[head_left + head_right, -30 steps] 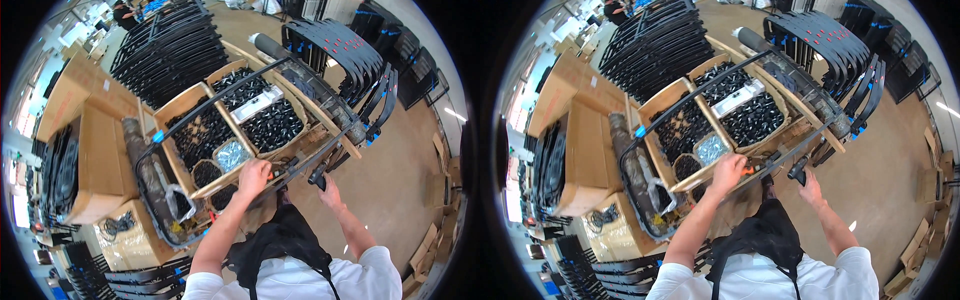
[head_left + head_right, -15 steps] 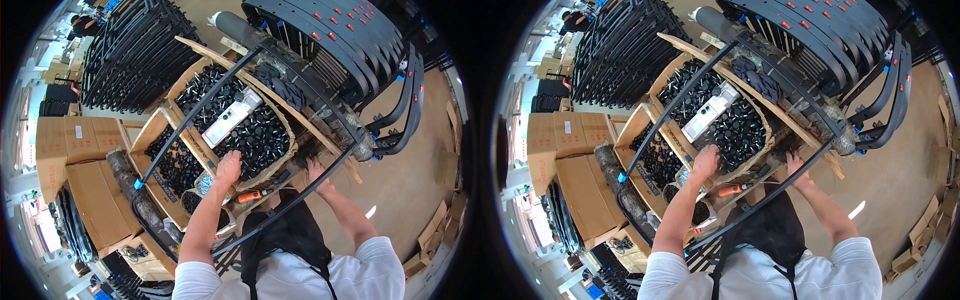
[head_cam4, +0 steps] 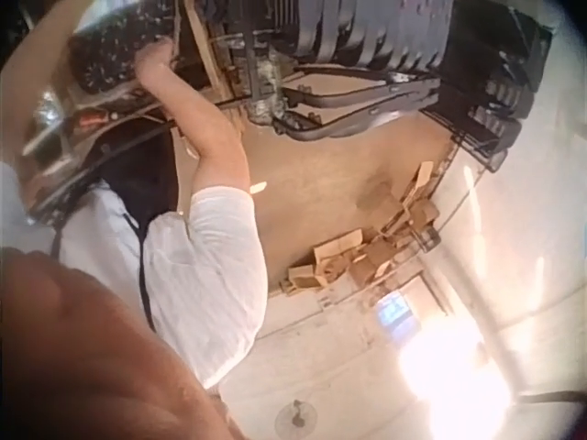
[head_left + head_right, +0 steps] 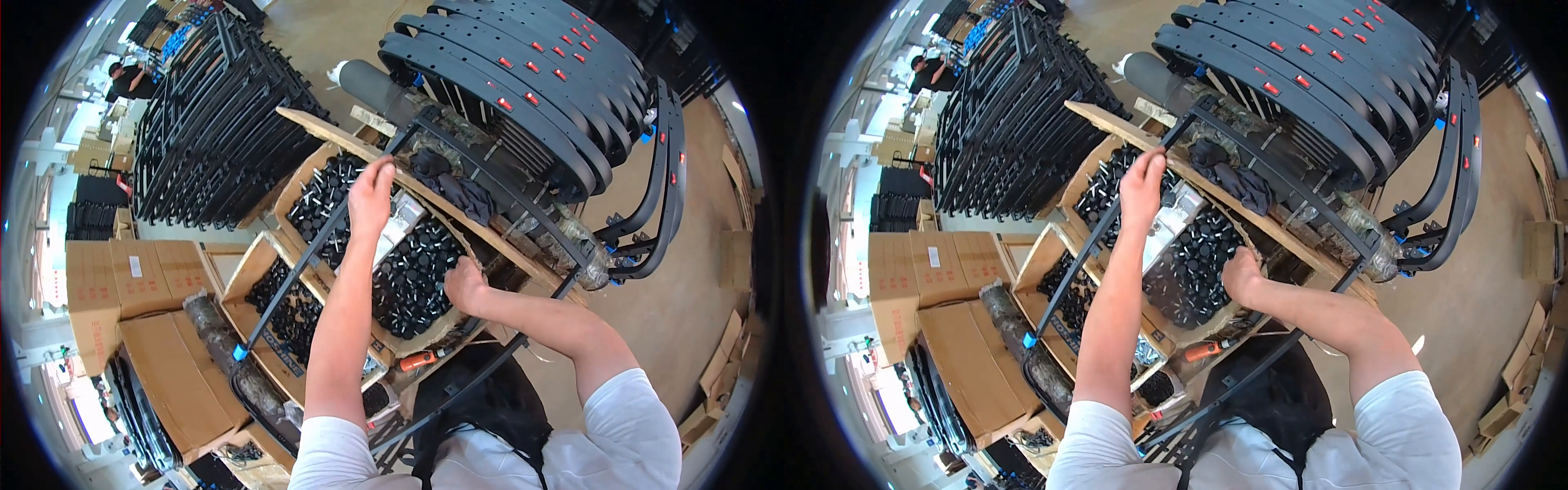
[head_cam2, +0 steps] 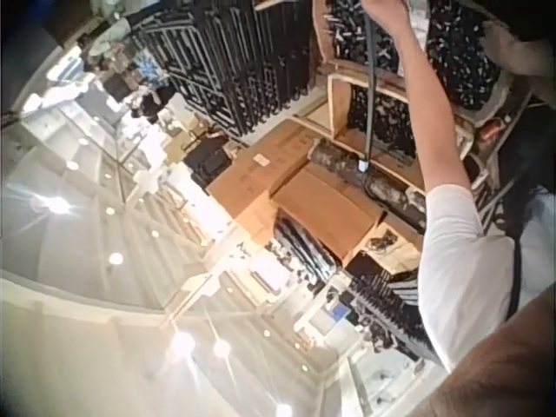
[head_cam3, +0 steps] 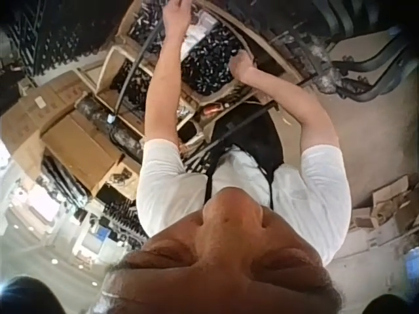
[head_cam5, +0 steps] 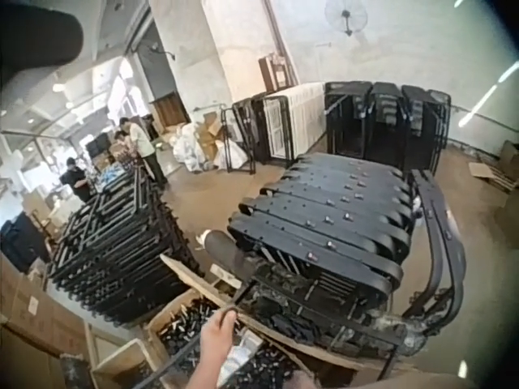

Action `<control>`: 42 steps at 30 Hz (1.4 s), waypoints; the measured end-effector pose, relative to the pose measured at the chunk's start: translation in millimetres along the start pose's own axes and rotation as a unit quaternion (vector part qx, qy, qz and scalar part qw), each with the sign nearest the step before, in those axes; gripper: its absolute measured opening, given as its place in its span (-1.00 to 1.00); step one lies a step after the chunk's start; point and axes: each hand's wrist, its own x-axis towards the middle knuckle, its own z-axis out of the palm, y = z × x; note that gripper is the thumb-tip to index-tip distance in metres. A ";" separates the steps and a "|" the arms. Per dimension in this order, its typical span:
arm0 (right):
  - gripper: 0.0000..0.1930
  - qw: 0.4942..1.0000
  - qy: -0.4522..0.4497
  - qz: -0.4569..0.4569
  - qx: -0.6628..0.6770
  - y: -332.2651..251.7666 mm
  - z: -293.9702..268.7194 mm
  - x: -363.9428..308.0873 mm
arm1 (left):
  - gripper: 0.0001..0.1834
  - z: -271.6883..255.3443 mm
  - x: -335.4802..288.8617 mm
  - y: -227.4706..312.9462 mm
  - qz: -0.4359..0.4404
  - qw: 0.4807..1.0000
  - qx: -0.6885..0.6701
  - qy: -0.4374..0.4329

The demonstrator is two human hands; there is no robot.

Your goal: The recorder is assembling metal frame components by attaching plastic parts and using a pneumatic screwdriver on a factory floor.

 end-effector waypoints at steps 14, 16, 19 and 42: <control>-0.87 0.968 0.181 0.044 0.167 2.9 42.5 1.7 | -0.64 57.7 108.9 -20.0 0.027 1.000 0.009 -0.009; -0.89 0.967 0.171 0.042 0.187 1.8 40.6 5.5 | -0.64 51.7 109.8 -23.8 0.035 0.999 0.012 -0.027; -0.90 0.972 0.188 0.001 0.140 7.0 32.7 -3.5 | -0.61 47.6 109.6 -29.0 0.124 0.990 0.042 -0.047; -0.67 0.735 0.273 0.423 0.454 75.2 -37.5 -264.1 | -0.61 58.0 120.4 -55.3 0.091 0.986 -0.123 -0.070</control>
